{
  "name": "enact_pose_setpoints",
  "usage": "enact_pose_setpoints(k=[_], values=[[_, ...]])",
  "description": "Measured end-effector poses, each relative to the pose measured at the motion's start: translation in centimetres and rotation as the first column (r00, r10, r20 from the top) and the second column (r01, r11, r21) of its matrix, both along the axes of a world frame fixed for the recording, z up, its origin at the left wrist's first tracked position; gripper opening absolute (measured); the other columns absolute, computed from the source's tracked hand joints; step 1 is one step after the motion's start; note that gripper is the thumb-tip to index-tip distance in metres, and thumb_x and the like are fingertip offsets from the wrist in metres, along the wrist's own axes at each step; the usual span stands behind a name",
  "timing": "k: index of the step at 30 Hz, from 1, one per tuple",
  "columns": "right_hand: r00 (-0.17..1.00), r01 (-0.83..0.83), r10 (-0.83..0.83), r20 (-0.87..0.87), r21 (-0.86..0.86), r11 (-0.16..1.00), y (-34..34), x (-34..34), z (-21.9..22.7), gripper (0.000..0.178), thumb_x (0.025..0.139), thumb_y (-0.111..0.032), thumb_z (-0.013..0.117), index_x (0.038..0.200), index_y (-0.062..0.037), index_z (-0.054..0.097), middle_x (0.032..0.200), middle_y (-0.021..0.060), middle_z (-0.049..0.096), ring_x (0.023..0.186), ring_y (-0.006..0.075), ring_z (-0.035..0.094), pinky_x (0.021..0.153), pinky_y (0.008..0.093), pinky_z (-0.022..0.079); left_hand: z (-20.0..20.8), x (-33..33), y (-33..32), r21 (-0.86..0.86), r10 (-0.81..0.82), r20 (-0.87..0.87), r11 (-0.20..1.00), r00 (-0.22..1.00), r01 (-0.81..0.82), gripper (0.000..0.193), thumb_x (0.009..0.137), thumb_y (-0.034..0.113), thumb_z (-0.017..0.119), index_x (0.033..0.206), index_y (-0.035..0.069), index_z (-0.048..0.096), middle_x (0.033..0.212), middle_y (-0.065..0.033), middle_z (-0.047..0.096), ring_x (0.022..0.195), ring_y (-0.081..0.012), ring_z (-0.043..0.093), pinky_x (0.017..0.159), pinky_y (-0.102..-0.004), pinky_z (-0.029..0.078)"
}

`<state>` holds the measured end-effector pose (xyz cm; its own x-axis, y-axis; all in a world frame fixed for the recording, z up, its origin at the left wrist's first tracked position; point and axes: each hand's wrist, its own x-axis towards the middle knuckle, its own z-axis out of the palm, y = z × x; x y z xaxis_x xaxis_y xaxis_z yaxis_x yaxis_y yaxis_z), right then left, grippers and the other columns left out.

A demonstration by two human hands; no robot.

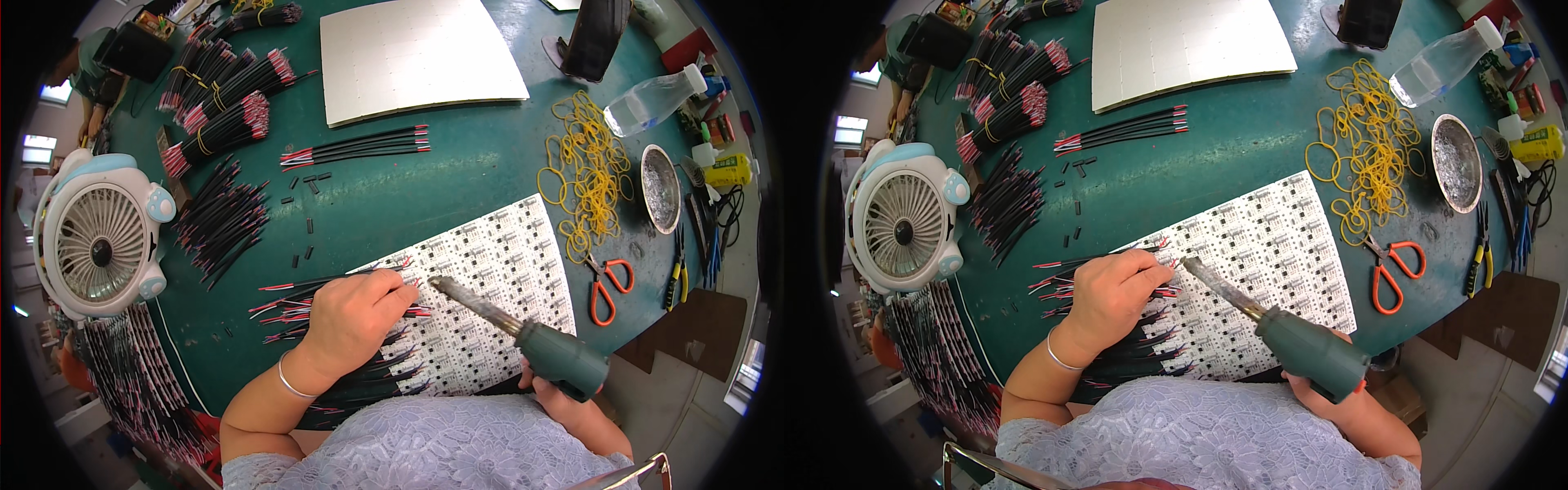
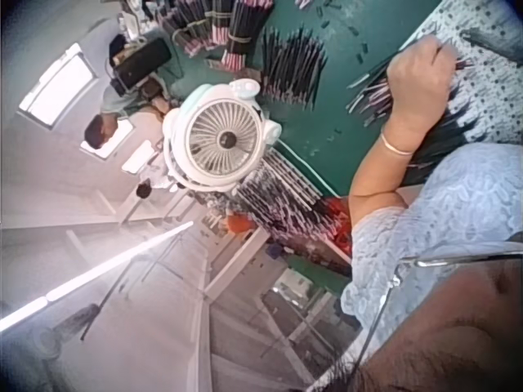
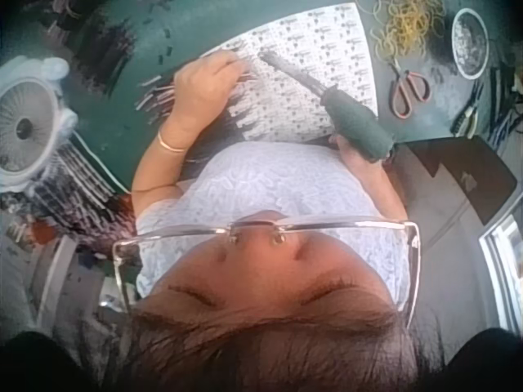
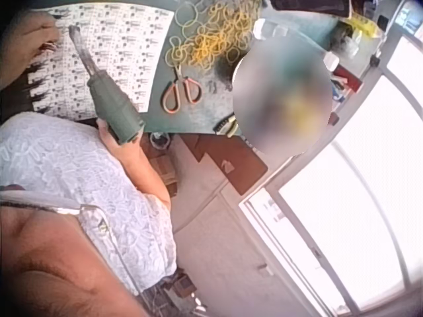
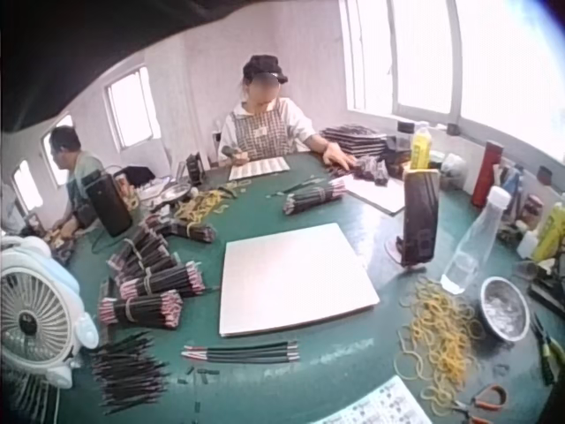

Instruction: The person places wires onto a circuit board and solders them to the connection points using a soldering iron.

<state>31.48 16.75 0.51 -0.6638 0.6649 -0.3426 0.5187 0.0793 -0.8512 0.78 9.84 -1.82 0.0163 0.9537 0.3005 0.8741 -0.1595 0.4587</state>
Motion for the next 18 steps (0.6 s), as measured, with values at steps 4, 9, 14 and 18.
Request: enact_pose_setpoints(k=[4, 9, 14, 18], values=[[0.959, 0.060, -0.125, -0.254, -0.252, 0.966, -0.4, 0.5, -0.5, 0.050, 0.088, -0.021, 0.064, 0.128, 0.0022, 0.045, 0.097, 0.0152, 0.066, 0.068, 0.0183, 0.064, 0.061, 0.0319, 0.054, 0.1, 0.1, -0.3, 0.005, 0.013, -0.006, 1.000, 1.000, -0.013, 0.021, 0.066, 0.002, 0.066, 0.085, 0.010, 0.069, 0.079, -0.0018, 0.062, 0.061, -0.0195, 0.061, 0.053, -0.0300, 0.049], [0.738, 0.313, -0.526, -0.422, -0.477, 0.822, 0.0, -0.8, 0.0, 0.059, 0.087, -0.026, 0.066, 0.129, 0.0050, 0.040, 0.114, 0.0214, 0.057, 0.065, 0.0222, 0.063, 0.057, 0.0318, 0.054, 4.8, 0.0, -1.8, 0.050, 0.046, 0.026, 0.998, 0.999, -0.047, 0.023, 0.068, 0.004, 0.068, 0.091, 0.009, 0.067, 0.080, -0.0040, 0.060, 0.063, -0.0212, 0.060, 0.053, -0.0311, 0.047], [0.715, 0.291, -0.563, -0.413, -0.557, 0.778, 0.2, -1.3, -0.4, 0.063, 0.084, -0.025, 0.068, 0.130, 0.0061, 0.039, 0.117, 0.0229, 0.055, 0.066, 0.0232, 0.064, 0.056, 0.0326, 0.054, 5.9, 2.3, -2.7, -0.100, 0.134, 0.109, 0.987, 0.985, -0.123, 0.031, 0.065, 0.008, 0.073, 0.092, 0.008, 0.059, 0.082, -0.0059, 0.055, 0.064, -0.0229, 0.059, 0.048, -0.0332, 0.041], [0.792, 0.171, -0.389, -0.471, -0.440, 0.881, -0.5, -0.2, -0.4, 0.060, 0.087, -0.027, 0.065, 0.131, 0.0046, 0.040, 0.119, 0.0189, 0.056, 0.067, 0.0216, 0.064, 0.060, 0.0325, 0.053, 2.6, 3.3, -2.4, -0.121, 0.182, -0.010, 0.976, 0.983, -0.182, 0.034, 0.063, -0.002, 0.071, 0.092, 0.006, 0.056, 0.083, -0.0082, 0.056, 0.066, -0.0266, 0.060, 0.054, -0.0361, 0.047]])
